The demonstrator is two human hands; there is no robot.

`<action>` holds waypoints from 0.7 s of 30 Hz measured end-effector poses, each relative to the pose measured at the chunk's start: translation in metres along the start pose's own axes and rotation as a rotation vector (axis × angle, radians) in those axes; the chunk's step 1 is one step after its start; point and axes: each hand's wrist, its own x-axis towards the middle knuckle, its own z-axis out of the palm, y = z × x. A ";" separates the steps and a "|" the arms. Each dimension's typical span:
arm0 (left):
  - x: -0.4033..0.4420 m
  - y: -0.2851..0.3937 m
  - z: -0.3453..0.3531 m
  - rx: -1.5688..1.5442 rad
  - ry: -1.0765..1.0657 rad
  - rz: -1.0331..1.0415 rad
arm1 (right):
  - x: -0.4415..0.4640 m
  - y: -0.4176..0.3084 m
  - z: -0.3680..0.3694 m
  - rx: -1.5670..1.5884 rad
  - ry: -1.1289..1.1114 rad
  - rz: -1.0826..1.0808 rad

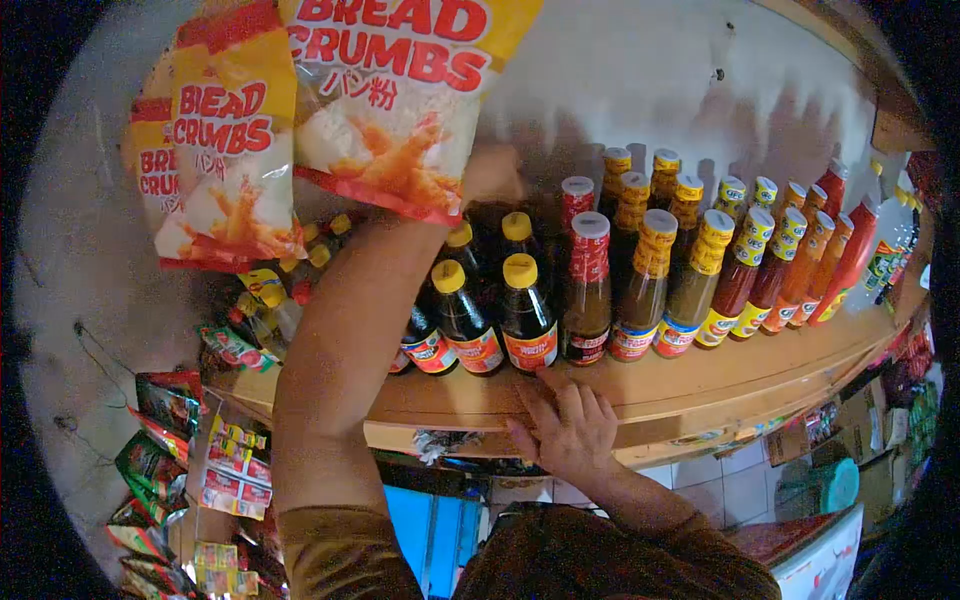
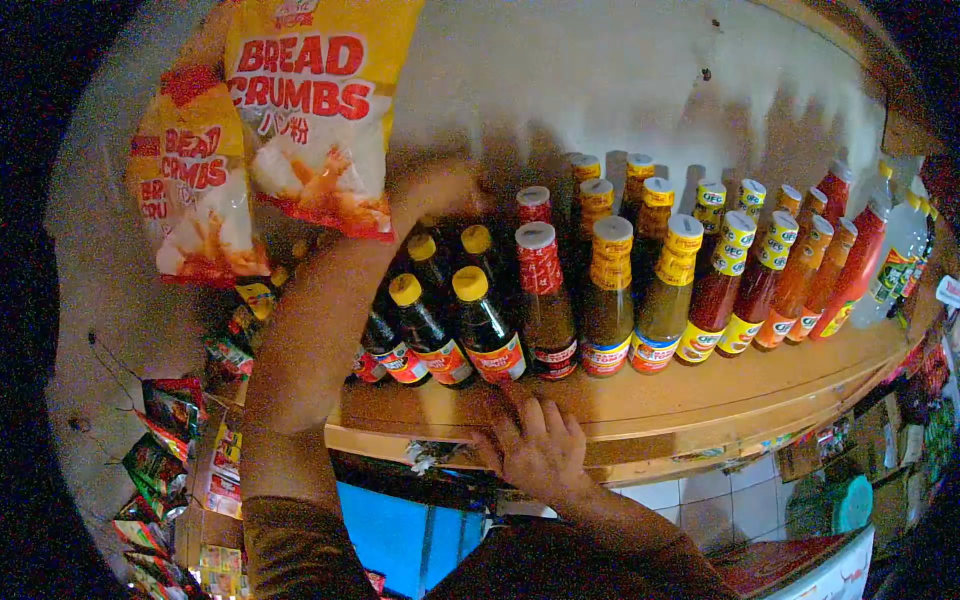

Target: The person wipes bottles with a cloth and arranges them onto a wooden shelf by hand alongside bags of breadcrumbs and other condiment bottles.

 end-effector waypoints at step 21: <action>0.008 -0.032 -0.003 -0.051 -0.137 0.028 | 0.000 0.000 0.001 -0.008 -0.026 -0.003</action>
